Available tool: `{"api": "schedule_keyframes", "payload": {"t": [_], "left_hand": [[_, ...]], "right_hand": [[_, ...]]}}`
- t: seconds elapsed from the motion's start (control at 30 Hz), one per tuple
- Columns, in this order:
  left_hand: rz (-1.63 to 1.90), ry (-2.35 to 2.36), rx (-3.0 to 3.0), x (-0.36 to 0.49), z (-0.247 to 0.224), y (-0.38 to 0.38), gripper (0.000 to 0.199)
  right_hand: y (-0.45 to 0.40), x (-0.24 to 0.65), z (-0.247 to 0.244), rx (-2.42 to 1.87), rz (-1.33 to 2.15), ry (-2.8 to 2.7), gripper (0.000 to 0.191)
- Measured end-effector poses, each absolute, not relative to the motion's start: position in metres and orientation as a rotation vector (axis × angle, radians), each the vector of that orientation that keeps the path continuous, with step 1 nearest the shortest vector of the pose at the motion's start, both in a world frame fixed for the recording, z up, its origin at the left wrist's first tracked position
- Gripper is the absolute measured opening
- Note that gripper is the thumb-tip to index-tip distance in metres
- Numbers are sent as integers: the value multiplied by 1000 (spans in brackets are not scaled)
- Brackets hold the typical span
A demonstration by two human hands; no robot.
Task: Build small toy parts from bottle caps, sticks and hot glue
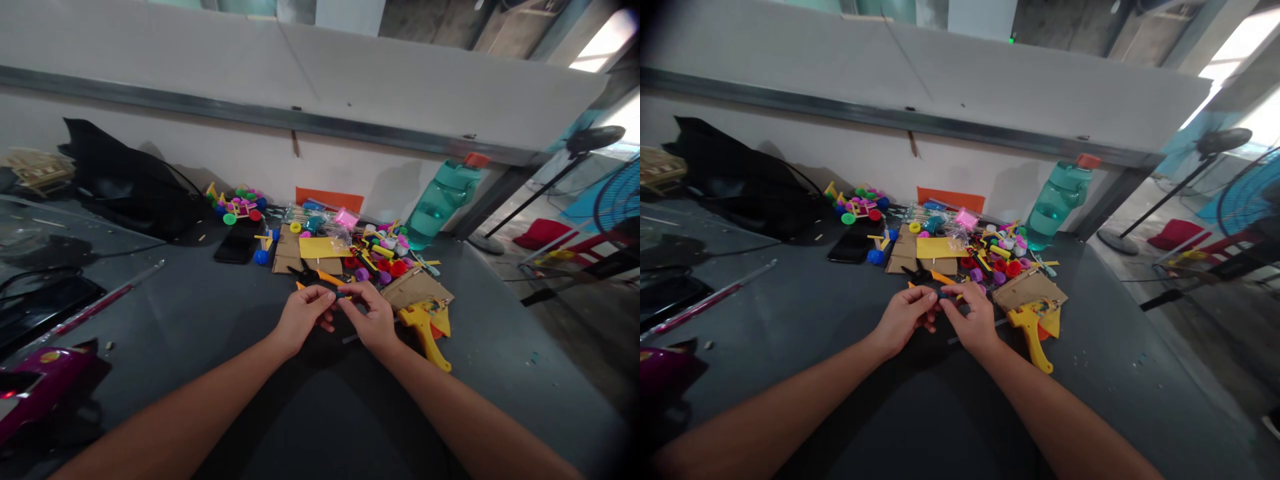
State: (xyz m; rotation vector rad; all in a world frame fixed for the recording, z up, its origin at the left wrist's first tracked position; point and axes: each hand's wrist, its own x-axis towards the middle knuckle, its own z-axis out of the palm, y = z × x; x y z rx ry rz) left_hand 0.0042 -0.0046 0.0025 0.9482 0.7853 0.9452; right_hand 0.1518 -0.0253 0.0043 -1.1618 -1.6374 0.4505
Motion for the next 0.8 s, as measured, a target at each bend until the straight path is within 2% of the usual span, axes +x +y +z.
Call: {"api": "schedule_keyframes", "payload": {"t": [0.33, 0.53, 0.8], "left_hand": [[1102, 875, 1196, 5, 5, -10, 19], [1080, 917, 1228, 4, 5, -9, 19], [1065, 922, 1239, 5, 4, -8, 18]], "right_hand": [[-26, 152, 2, -1142, 552, -1576, 20], [-24, 154, 4, -1160, 498, -1641, 11], [-25, 154, 4, -1169, 524, -1630, 11]]}}
